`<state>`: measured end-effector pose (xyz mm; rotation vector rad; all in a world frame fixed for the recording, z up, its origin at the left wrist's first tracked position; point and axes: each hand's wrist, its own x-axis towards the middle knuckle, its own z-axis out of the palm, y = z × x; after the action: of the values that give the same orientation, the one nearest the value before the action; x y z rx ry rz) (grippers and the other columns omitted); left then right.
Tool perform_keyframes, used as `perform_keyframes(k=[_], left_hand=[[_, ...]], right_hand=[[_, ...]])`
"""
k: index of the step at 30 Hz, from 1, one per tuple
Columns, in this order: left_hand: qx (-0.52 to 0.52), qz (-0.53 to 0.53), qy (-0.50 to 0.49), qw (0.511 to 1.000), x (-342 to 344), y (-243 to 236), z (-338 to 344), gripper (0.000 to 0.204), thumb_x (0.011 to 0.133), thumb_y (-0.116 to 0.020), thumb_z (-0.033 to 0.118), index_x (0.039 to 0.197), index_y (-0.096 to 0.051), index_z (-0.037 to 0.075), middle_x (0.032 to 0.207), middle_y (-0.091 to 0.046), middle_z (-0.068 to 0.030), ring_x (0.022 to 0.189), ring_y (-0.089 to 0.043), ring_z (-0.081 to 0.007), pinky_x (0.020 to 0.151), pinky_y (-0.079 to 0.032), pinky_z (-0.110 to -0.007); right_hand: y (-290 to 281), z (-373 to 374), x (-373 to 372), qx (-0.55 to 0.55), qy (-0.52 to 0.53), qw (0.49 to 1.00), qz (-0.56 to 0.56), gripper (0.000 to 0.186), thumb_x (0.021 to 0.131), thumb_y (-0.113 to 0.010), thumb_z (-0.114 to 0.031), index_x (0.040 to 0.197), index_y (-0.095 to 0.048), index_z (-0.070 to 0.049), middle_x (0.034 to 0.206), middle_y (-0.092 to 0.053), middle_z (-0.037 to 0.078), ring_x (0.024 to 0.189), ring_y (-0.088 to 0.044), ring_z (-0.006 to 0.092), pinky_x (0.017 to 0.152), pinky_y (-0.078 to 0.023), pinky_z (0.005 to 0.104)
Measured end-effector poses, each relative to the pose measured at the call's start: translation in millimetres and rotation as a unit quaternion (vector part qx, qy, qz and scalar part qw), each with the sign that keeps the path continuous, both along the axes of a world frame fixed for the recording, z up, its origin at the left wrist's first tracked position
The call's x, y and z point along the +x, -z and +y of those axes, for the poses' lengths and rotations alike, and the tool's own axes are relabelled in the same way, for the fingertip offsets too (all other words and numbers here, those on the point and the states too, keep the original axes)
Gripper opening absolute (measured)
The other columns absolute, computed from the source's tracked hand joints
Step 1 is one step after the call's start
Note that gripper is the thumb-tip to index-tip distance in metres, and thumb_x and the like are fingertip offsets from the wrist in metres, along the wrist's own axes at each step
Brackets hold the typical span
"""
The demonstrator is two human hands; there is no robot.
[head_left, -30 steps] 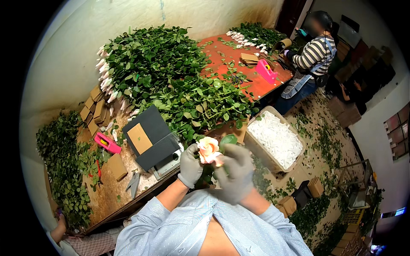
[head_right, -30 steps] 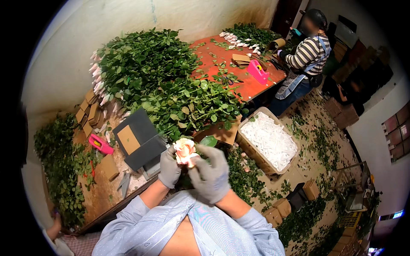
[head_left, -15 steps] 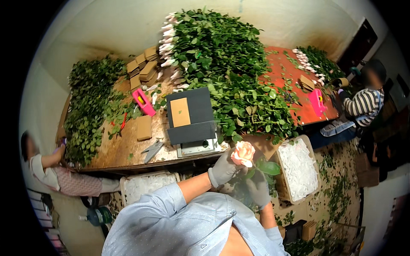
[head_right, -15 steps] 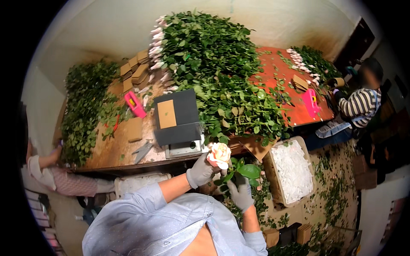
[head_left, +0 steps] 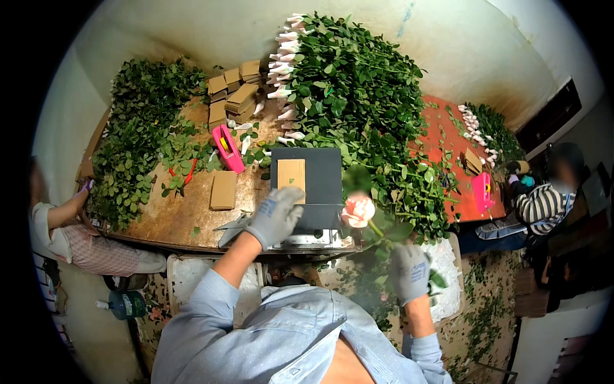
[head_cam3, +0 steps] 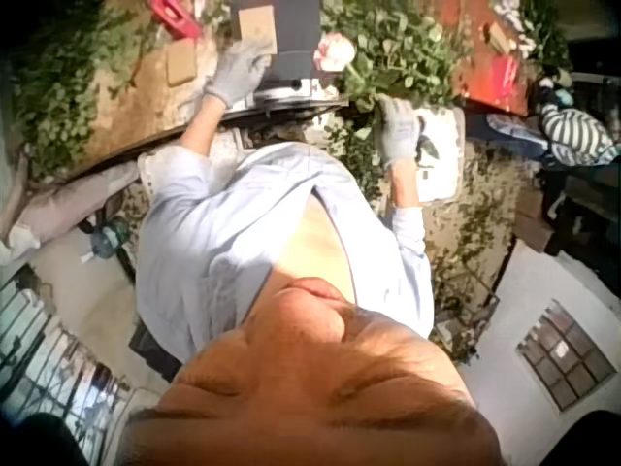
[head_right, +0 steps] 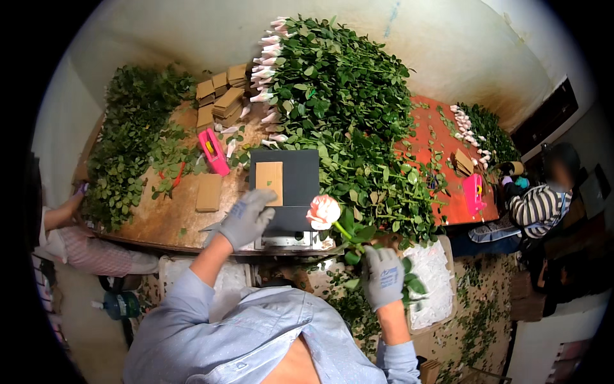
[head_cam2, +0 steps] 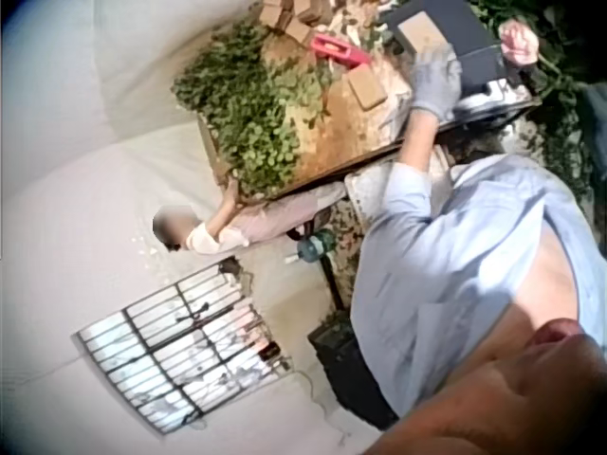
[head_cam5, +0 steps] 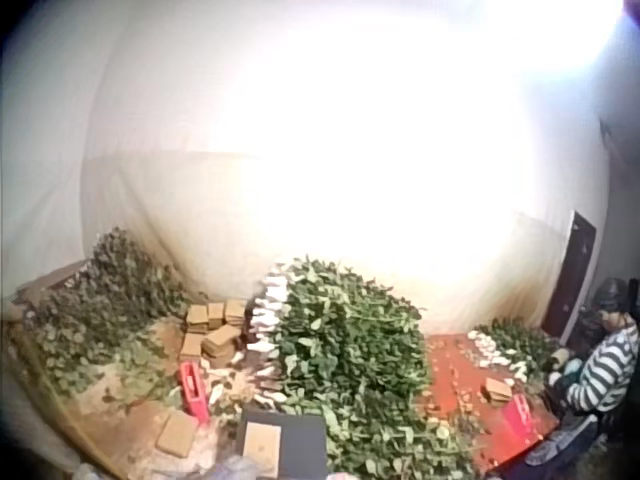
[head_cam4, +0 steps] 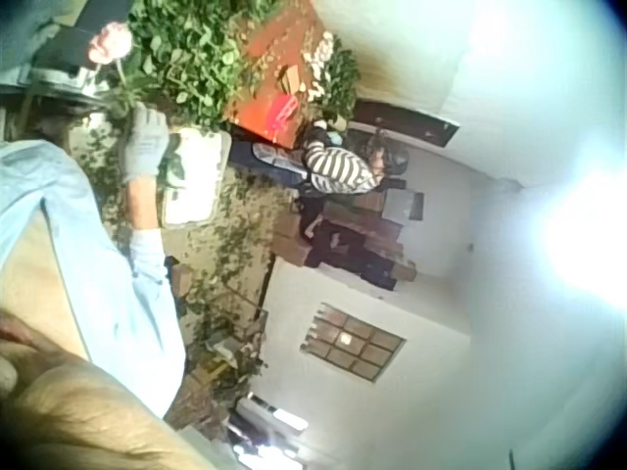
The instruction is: The person arranges white flowers with green leaves into small cardboard boxes. They place the boxes into a metal tray, cover them with a plastic sheet, and seal the package using a handheld heat sealer.
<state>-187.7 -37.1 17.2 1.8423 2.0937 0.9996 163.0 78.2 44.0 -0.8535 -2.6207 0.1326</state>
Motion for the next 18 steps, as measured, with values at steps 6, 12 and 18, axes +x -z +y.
perform_keyframes(k=[6,12,18], left_hand=[[-0.159,0.109,-0.001,0.981,-51,32,25,0.039,0.094,-0.058,0.015,0.132,-0.062,0.007,0.146,-0.054,-0.0168,0.123,-0.056,-0.0397,0.104,-0.048,-0.046],[-0.175,0.132,0.041,0.975,-72,70,44,0.043,0.095,-0.052,0.021,0.135,-0.060,0.006,0.153,-0.048,-0.0174,0.123,-0.057,-0.0379,0.106,-0.047,-0.046],[-0.229,0.109,0.059,0.966,-76,61,46,0.046,0.095,-0.052,0.021,0.137,-0.058,0.005,0.154,-0.047,-0.0150,0.122,-0.054,-0.0364,0.105,-0.046,-0.046]], right_hand=[[-89,44,-85,0.181,0.025,0.978,-0.096,0.035,0.081,-0.066,-0.009,0.115,-0.063,-0.007,0.097,-0.064,0.011,0.097,-0.061,0.0313,0.081,-0.050,0.0424],[-95,78,-156,0.251,-0.005,0.959,-0.130,0.035,0.081,-0.065,-0.010,0.116,-0.064,-0.008,0.100,-0.064,0.011,0.102,-0.061,0.0317,0.085,-0.051,0.0433],[-81,97,-197,0.279,-0.045,0.935,-0.217,0.031,0.084,-0.062,-0.014,0.114,-0.063,-0.004,0.098,-0.064,0.010,0.096,-0.062,0.0273,0.078,-0.051,0.0407]])
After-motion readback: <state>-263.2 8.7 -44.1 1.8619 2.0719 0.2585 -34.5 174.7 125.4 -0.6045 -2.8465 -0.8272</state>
